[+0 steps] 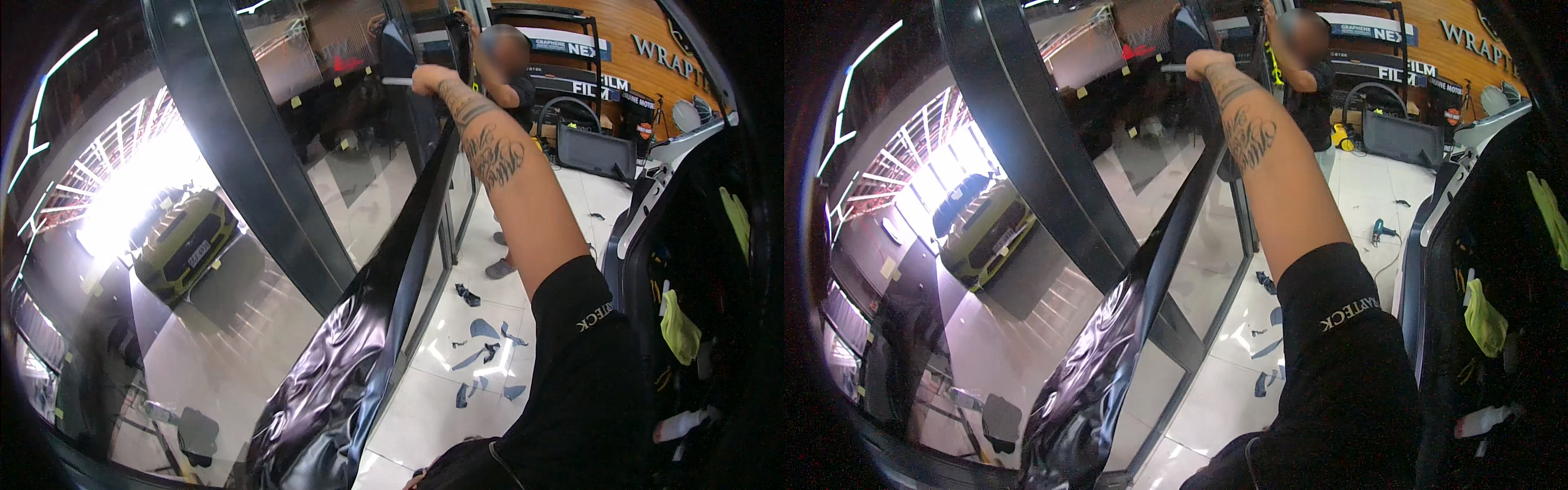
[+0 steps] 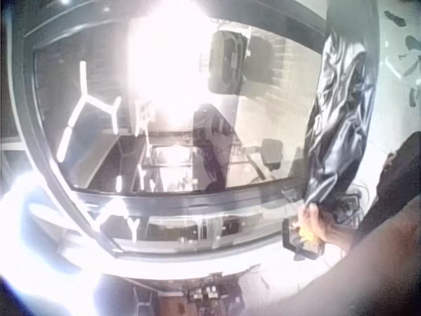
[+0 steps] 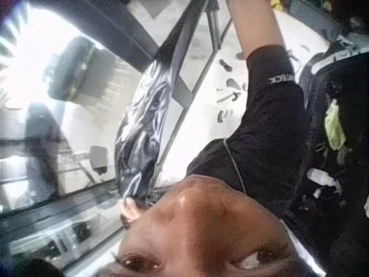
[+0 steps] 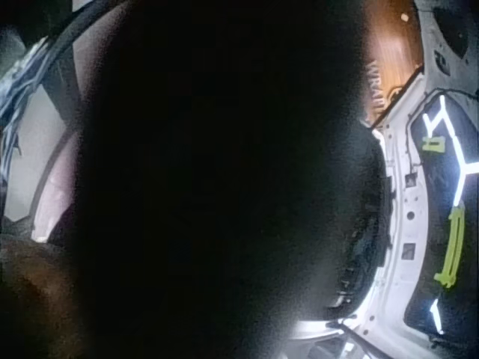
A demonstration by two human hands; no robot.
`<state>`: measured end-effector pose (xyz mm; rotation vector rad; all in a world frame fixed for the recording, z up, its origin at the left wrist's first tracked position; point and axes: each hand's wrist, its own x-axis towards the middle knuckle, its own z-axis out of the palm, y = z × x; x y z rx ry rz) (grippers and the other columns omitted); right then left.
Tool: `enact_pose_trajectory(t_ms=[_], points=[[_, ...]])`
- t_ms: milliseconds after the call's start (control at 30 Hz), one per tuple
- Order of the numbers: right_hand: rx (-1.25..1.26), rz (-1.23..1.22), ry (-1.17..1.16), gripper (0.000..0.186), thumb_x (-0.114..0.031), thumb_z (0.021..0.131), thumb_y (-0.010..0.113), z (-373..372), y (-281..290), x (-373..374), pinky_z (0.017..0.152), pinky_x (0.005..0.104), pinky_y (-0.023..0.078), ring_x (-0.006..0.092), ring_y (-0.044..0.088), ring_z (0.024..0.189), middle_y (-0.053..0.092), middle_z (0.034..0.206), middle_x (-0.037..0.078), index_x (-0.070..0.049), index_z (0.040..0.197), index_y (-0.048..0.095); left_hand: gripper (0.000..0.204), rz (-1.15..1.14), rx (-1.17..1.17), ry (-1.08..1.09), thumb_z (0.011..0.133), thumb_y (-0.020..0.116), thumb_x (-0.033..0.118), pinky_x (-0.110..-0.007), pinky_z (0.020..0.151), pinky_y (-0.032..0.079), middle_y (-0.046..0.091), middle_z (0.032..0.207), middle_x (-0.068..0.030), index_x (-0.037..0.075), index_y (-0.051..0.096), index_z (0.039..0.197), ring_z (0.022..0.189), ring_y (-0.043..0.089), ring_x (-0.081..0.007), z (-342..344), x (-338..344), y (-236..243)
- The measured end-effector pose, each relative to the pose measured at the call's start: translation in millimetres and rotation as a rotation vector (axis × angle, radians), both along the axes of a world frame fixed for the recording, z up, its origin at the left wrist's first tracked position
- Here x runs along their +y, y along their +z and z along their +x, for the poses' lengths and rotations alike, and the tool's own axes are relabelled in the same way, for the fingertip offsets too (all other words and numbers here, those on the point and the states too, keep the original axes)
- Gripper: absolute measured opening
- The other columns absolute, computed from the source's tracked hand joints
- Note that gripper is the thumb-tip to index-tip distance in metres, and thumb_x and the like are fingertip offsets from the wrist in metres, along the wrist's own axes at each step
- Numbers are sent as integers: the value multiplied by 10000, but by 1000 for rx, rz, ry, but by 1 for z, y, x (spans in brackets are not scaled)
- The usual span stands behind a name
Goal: The person kneels on the floor and applies a black vinyl wrap to a car bumper. They use a squeegee to smooth the film and a knife to trim the edges, then peel away the excess material.
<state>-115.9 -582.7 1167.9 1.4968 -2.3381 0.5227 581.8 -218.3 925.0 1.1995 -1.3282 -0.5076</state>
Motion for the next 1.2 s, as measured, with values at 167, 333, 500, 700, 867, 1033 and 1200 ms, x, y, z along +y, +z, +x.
enact_pose_trajectory(t_ms=[167,333,500,700,867,1033,1200], points=[[34,113,-86,154,-86,721,540,-3,11,0,709,505,450,309,620,748,630,837,135,-57,832,644,230,80,48,97,858,626,218,-333,731,484,646,818,-90,8,674,940,770,596,-213,2,11,-6],[-46,183,-39,361,-136,781,530,24,21,5,847,534,447,348,625,995,658,1092,127,-99,1117,658,358,-94,128,36,867,641,365,-275,642,392,585,766,-39,12,668,922,700,503,-143,51,-2,1],[-3,109,-35,359,-147,760,508,53,7,56,811,478,478,382,632,966,650,1050,231,-2,1047,666,314,-201,143,-246,848,661,318,-269,622,384,580,756,-38,10,671,910,686,502,-136,40,-29,31],[-106,-184,-15,323,-242,795,547,69,1,91,826,469,497,360,650,957,676,993,189,-81,1034,692,267,-241,121,-425,719,799,150,-264,641,430,634,773,-80,-34,673,866,682,551,-155,8,-42,53],[38,-133,982,265,-117,813,580,264,-81,95,691,361,505,292,646,733,674,830,163,-101,1053,691,178,-583,-101,-722,693,687,-76,-324,598,479,646,837,-257,-50,676,869,684,612,-276,-1,-35,47],[-107,237,1262,309,-268,849,644,351,-161,139,673,397,493,305,656,762,670,849,194,-104,1111,663,202,-416,-508,-774,684,677,-81,-291,567,457,644,785,-182,-22,704,875,665,617,-254,-8,-36,68],[-70,133,758,603,-381,860,612,294,-200,88,766,436,506,378,650,867,662,890,238,-75,1354,455,186,-165,-394,-803,872,615,149,-275,610,500,672,885,-144,-20,636,946,669,635,-183,4,-54,4]])
